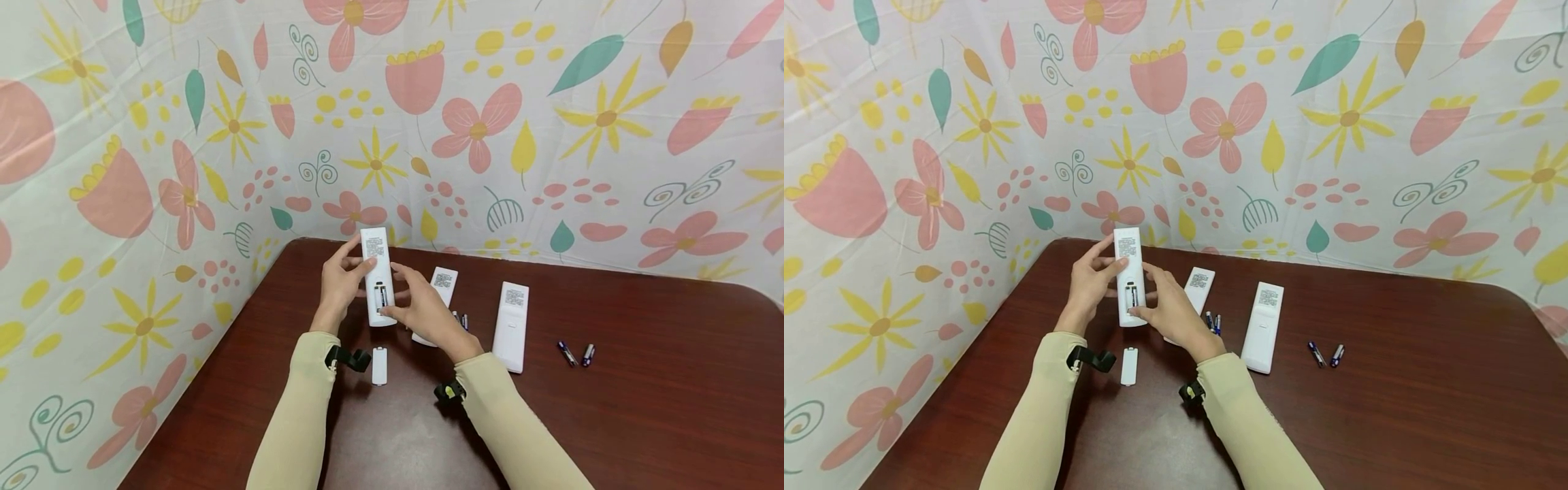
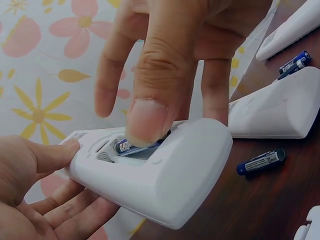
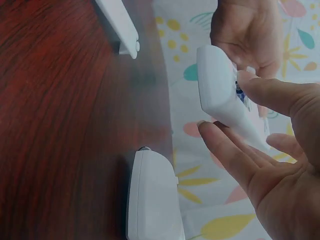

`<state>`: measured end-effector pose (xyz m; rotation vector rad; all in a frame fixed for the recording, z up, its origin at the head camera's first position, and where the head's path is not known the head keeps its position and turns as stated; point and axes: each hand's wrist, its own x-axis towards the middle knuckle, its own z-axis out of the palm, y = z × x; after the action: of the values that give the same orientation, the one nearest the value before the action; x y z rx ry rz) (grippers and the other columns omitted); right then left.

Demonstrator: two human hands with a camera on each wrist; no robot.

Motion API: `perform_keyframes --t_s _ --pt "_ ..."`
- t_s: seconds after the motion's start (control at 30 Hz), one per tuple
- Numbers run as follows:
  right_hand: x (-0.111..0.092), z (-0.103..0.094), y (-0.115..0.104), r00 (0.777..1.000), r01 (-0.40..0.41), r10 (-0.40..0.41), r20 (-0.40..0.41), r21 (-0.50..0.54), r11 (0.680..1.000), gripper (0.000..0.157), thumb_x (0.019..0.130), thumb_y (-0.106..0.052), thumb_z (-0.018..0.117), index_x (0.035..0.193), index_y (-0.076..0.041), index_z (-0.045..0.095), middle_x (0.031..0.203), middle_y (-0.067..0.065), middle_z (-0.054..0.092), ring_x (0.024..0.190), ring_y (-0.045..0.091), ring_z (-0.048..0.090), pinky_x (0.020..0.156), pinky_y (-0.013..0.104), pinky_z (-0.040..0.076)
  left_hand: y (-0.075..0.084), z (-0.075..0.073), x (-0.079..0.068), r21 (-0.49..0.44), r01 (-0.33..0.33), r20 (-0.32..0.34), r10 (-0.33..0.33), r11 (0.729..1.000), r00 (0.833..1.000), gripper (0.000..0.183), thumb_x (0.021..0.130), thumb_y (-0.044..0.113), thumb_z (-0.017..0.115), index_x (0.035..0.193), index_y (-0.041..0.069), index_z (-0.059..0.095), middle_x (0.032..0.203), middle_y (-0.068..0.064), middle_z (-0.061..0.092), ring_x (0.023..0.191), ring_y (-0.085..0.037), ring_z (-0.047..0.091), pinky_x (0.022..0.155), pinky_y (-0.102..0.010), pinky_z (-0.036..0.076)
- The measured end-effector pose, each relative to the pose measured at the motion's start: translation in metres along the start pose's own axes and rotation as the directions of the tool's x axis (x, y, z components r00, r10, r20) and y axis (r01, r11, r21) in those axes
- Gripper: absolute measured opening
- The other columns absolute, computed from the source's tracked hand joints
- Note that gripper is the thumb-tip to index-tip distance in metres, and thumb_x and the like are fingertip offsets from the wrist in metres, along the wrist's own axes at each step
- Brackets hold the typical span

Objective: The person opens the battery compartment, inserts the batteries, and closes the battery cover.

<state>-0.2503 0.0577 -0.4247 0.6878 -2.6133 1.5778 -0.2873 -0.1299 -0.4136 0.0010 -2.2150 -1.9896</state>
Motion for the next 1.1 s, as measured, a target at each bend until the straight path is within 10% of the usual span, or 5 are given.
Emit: perform_keyframes --t_s 1.1 --pt "0.0008 0.0036 -0.0025 0.997 0.026 -0.031 -0.068 -0.077 0.997 0.075 0.094 -0.006 0.083 0.159 -0.002 0.045 0.129 0.016 0.058 0.098 0.026 0.07 0.08 0.034 0.062 0.0021 0.0016 -0.0004 -0.013 0.013 0.012 -0.013 1.0 1.0 0.055 0.102 0.018 0.077 0.152 0.035 0.061 0.113 -0.013 0.071 0.089 -0.028 0.072 0.061 -0.038 0.065"
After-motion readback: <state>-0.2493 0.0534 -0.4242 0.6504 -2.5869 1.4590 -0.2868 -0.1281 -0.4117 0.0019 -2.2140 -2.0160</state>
